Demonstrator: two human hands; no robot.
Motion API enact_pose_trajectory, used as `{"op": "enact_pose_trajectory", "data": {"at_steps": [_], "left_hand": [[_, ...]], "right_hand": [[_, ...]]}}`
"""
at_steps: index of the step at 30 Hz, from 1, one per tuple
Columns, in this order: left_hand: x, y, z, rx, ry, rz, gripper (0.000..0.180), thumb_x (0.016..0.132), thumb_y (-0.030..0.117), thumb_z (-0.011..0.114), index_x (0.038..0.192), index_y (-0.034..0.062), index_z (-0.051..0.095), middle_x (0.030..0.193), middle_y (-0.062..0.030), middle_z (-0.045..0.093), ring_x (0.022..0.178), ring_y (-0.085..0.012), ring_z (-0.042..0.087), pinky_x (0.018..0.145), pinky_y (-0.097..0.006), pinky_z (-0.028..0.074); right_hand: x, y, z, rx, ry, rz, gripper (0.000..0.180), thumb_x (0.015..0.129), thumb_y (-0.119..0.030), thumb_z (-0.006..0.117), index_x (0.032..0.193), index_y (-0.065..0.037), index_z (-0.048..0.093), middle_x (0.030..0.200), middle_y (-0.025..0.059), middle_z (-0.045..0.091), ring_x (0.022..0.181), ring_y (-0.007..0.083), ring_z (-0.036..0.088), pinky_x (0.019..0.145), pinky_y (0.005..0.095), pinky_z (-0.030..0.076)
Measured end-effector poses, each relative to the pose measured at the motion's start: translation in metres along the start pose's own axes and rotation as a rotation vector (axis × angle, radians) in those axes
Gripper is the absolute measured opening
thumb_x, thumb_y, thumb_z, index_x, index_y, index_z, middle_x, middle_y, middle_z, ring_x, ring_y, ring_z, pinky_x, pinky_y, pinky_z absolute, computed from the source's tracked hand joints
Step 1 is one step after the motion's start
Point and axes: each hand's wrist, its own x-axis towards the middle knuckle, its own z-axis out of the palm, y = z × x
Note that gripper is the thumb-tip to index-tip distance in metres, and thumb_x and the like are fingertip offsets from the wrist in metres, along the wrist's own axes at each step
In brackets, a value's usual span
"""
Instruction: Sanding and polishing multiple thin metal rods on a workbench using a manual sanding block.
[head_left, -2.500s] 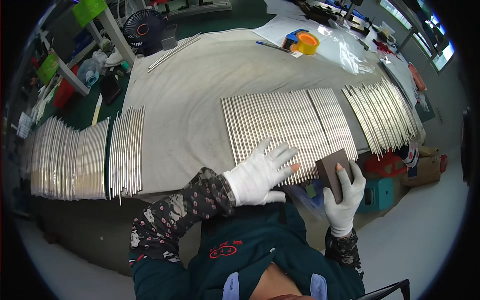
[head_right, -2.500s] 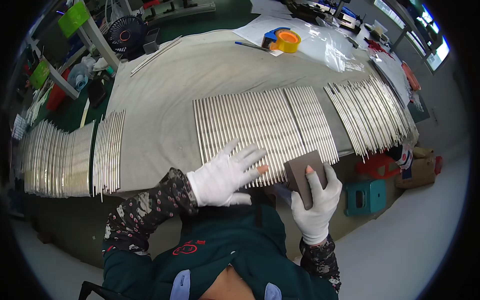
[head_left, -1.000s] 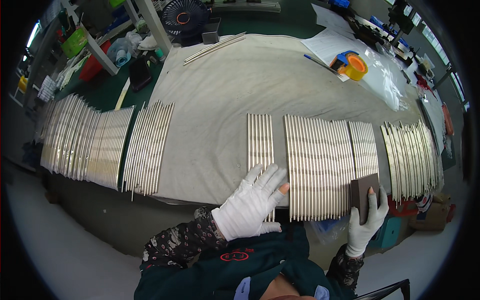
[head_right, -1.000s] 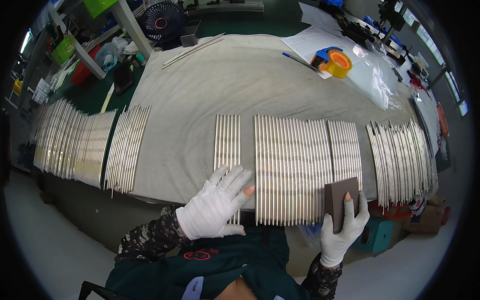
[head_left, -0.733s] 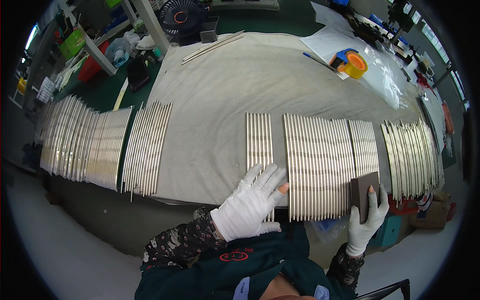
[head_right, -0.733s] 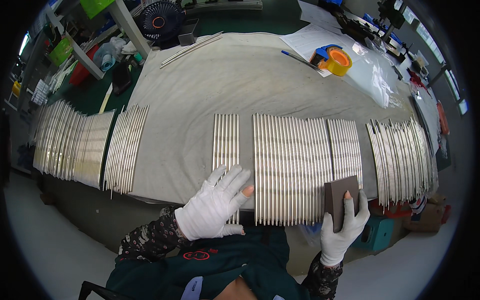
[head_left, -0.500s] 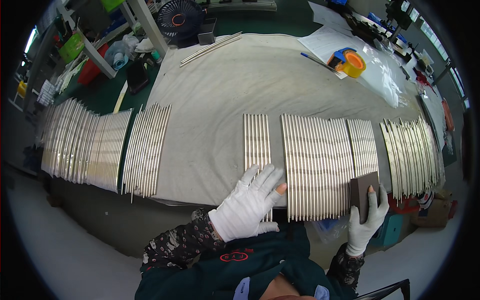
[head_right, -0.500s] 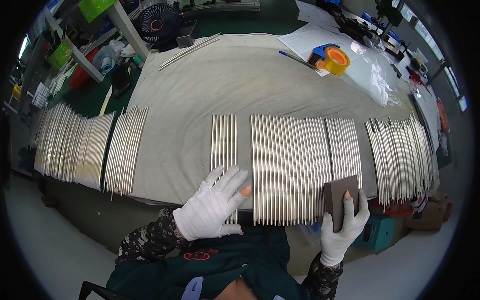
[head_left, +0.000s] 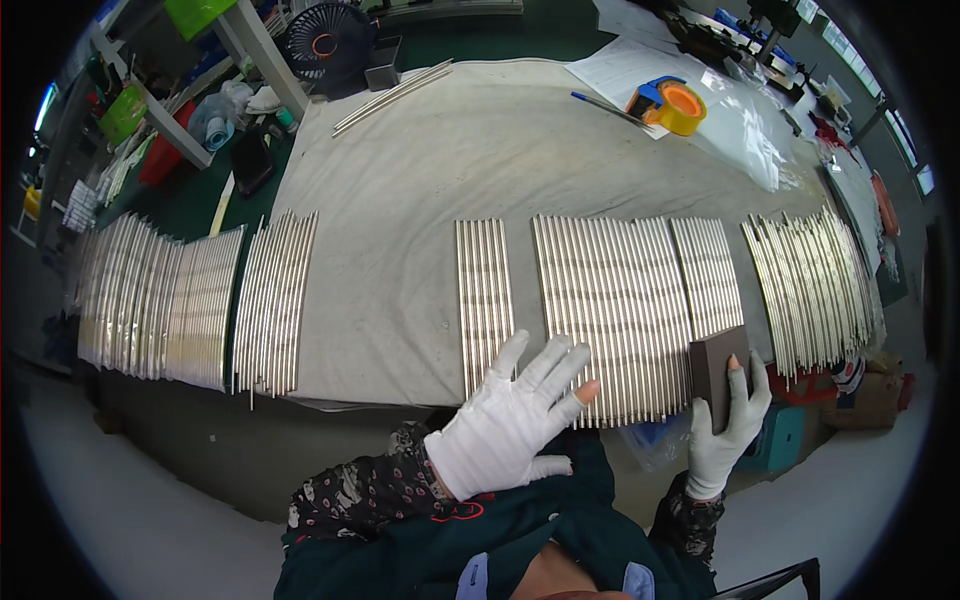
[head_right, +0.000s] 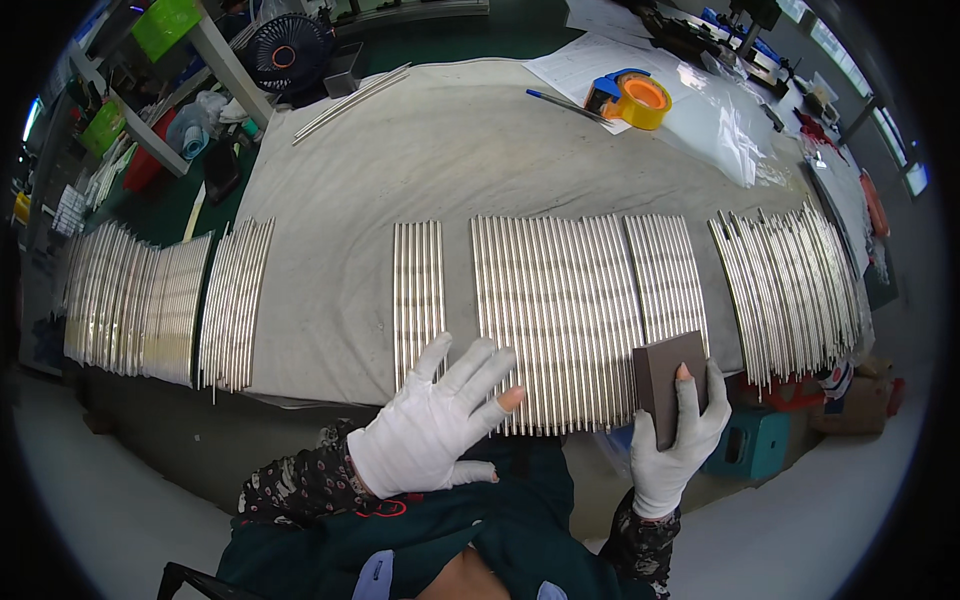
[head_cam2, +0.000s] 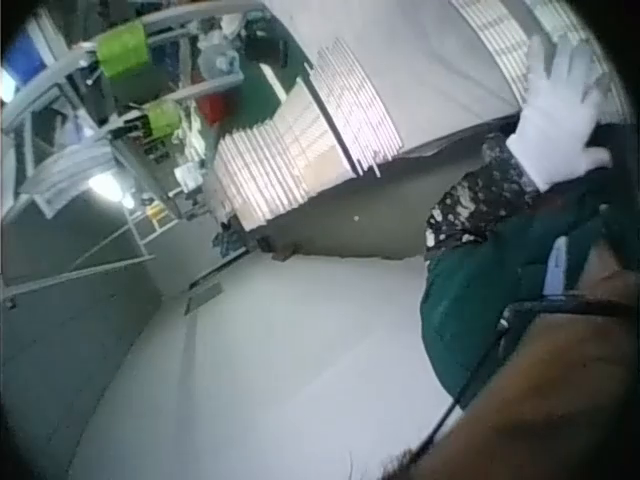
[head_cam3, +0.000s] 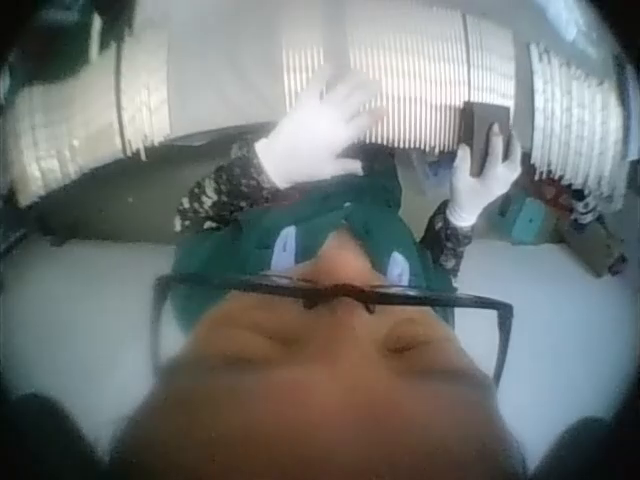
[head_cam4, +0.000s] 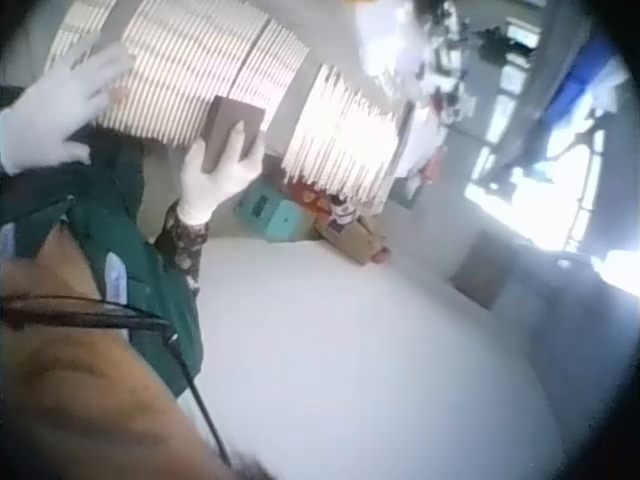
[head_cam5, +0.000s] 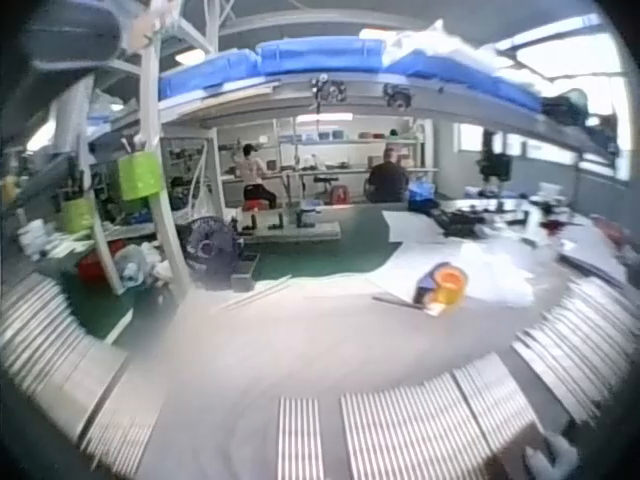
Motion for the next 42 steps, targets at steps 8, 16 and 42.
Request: {"op": "enact_pose_trajectory", "data": {"at_steps": [8,16,42], "left_hand": [[0.018,0.01,0.017,-0.023,-0.072,0.069,0.077,0.072,0.044,0.072,0.133,0.0061,0.044,0.143,-0.0222,0.035,0.134,-0.0365,0.032,0.107,-0.057,0.021],[-0.001,0.007,0.008,0.022,-0.086,-0.007,0.078,0.069,0.042,0.075,0.133,0.0076,0.044,0.14,-0.0207,0.039,0.132,-0.0354,0.035,0.107,-0.057,0.022],[0.028,0.021,0.029,-0.05,-0.052,0.102,0.076,0.071,0.039,0.074,0.133,0.0068,0.045,0.144,-0.0191,0.035,0.134,-0.0351,0.032,0.107,-0.057,0.023]], "right_hand": [[-0.006,0.005,-0.012,-0.03,0.025,0.027,0.064,0.066,-0.007,0.064,0.129,-0.011,0.053,0.133,0.0204,0.044,0.117,0.0372,0.045,0.098,0.0453,0.038],[-0.003,0.007,-0.01,-0.003,0.052,0.008,0.064,0.065,-0.006,0.063,0.128,-0.01,0.054,0.131,0.021,0.045,0.115,0.0376,0.047,0.097,0.045,0.038],[0.022,0.028,-0.014,-0.112,0.105,-0.096,0.062,0.066,-0.007,0.065,0.127,-0.009,0.053,0.131,0.0204,0.045,0.115,0.0373,0.046,0.096,0.046,0.038]]}}
